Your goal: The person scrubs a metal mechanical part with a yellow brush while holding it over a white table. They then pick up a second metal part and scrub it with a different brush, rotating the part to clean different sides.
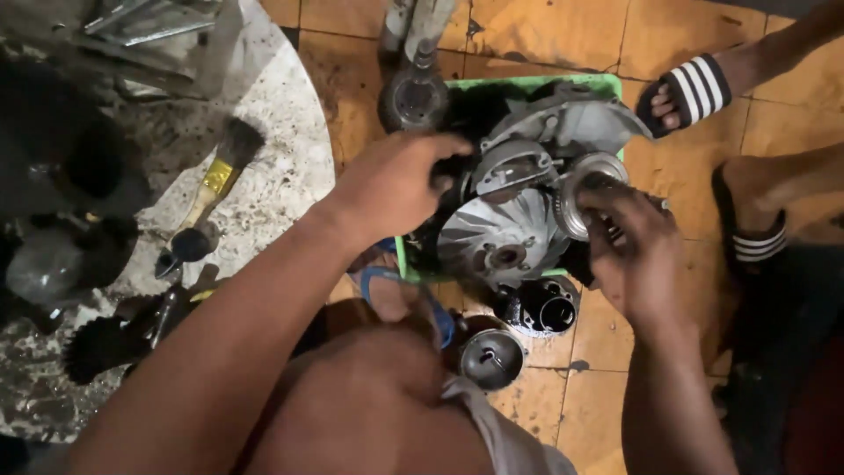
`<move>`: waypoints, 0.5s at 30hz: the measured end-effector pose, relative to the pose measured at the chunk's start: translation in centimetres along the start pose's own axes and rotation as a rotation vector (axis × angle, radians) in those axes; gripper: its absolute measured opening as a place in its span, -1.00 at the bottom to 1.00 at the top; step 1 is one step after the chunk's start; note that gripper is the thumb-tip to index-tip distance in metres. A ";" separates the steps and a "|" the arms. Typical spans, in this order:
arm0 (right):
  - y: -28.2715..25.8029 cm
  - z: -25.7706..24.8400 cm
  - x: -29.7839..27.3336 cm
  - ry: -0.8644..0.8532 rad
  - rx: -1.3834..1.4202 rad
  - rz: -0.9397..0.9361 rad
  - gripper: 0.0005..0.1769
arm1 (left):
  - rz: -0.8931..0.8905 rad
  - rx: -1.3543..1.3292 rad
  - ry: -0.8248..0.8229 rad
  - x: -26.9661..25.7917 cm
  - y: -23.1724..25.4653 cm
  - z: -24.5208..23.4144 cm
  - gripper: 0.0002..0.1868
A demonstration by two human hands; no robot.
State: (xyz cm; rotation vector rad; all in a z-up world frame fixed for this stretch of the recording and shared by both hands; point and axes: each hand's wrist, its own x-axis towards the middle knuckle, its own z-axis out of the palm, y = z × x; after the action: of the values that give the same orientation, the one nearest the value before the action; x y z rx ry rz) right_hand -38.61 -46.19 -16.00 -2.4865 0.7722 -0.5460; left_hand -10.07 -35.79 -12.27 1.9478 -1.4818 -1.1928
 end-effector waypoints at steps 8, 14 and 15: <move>-0.5 0.8 4.1 -0.166 -0.554 -0.173 -0.34 | 0.255 0.645 0.056 5.7 2.0 5.1 -0.27; 1.5 3.8 5.9 -0.350 -0.731 -0.192 -0.24 | 0.221 0.772 0.116 6.6 0.1 8.3 -0.23; 2.0 4.2 6.1 -0.362 -0.778 -0.244 -0.19 | 0.216 0.720 0.147 6.4 -0.2 8.6 -0.23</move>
State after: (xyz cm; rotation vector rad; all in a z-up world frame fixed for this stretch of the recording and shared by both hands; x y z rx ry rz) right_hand -32.72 -49.99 -19.08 -3.2819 0.6071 0.1908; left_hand -16.60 -40.23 -19.55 2.1476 -2.1676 -0.4259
